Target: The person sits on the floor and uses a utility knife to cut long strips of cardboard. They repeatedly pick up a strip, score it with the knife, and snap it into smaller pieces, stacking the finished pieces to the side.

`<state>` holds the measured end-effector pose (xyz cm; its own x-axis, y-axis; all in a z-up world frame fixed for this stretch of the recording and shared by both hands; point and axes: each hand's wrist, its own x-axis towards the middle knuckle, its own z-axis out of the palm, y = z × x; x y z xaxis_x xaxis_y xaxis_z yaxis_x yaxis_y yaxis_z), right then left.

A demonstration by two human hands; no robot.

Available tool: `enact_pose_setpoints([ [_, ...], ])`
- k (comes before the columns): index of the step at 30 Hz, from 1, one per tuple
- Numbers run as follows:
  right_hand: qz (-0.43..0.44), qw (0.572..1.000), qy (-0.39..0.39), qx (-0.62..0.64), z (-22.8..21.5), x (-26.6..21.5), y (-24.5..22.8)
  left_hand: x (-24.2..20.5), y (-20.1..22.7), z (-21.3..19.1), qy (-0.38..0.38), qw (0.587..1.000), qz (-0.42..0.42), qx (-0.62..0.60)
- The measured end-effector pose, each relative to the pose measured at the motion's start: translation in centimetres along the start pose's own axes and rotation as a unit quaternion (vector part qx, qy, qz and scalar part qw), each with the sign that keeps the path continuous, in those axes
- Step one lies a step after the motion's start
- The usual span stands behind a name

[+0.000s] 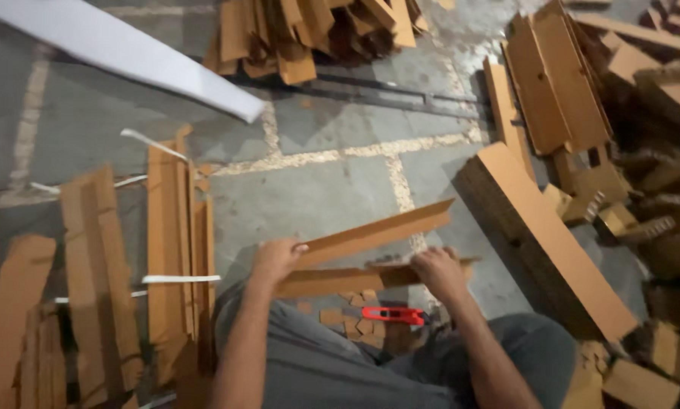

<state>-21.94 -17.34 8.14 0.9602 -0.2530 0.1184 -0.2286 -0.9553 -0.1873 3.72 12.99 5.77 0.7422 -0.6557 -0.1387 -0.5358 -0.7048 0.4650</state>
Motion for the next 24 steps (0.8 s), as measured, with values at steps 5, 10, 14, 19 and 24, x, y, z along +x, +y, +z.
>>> enact_pose_setpoints([
  [5, -0.042, 0.999, 0.027, -0.010, 0.5, 5.6, 2.3, -1.2, 1.0, -0.6, -0.039, 0.998, 0.025, 0.041],
  [10, -0.007, 0.999, 0.038, -0.027, 1.7, 9.8, 4.0, -1.1, 0.4, 1.1, 0.089, 0.991, 0.051, 0.086],
  [14, 0.066, 0.994, -0.065, -0.058, 2.7, 10.0, 5.3, 0.4, -1.6, 0.5, 0.118, 0.989, -0.087, 0.032],
  [19, 0.109, 0.988, -0.093, -0.057, 4.3, 6.6, 7.9, 1.0, -4.7, 0.1, 0.192, 0.963, -0.189, 0.026],
  [24, 0.181, 0.970, 0.069, 0.150, 6.1, 2.0, 11.4, 2.0, -10.2, 3.1, 0.260, 0.912, -0.227, -0.223],
])
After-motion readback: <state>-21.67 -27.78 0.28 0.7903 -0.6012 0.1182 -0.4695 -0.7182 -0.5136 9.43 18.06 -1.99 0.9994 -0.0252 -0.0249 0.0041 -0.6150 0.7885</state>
